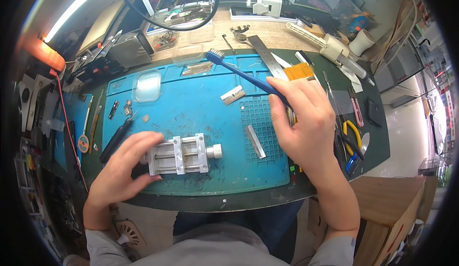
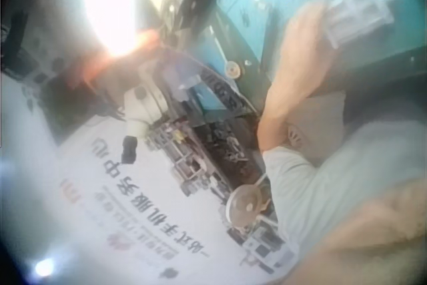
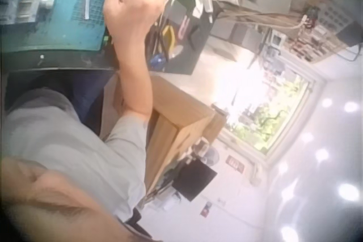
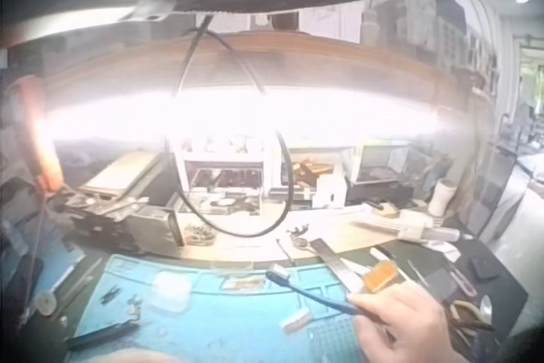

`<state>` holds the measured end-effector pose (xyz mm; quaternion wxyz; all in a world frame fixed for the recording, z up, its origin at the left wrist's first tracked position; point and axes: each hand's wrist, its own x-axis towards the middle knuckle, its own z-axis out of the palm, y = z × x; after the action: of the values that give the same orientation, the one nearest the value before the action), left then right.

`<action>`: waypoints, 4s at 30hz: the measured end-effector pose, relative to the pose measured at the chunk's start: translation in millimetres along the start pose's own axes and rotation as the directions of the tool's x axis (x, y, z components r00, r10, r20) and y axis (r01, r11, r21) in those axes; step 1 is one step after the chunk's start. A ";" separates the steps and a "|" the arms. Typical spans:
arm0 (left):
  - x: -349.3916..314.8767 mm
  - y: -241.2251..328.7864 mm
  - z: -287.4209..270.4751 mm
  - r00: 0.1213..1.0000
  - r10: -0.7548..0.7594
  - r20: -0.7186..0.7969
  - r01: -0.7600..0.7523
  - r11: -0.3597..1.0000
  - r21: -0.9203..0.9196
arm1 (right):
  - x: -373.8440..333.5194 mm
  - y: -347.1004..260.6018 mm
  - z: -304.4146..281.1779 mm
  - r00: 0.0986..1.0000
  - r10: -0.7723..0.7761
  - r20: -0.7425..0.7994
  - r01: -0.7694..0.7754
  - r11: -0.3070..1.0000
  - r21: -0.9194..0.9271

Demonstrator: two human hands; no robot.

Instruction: The person uses a rotary tool to grind a small metal component, then switches to a screwdriver to tighten screws on a white mechanical assembly. They also use a brush to clean debris from the work area.

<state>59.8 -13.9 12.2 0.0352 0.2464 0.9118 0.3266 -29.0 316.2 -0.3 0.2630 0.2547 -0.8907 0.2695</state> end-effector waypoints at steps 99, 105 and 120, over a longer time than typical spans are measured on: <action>-66.0 10.5 8.3 0.788 -0.028 -0.615 0.061 0.998 0.032 | 67.7 -111.9 115.6 0.787 -0.236 0.569 0.224 0.970 0.092; -57.3 -15.4 -26.2 0.649 -0.050 -0.759 0.171 0.982 0.082 | 71.4 -113.6 131.6 0.744 -0.192 0.640 0.167 0.981 0.100; 52.3 -7.9 8.6 0.892 -0.054 -0.449 -0.157 0.894 -0.419 | 57.8 -68.8 52.0 0.876 -0.099 0.473 -0.298 0.660 0.690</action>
<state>12.5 10.5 5.6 -0.1301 0.1740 0.7888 0.5749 -47.6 216.4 21.3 -0.1047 0.3463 -0.7504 0.5532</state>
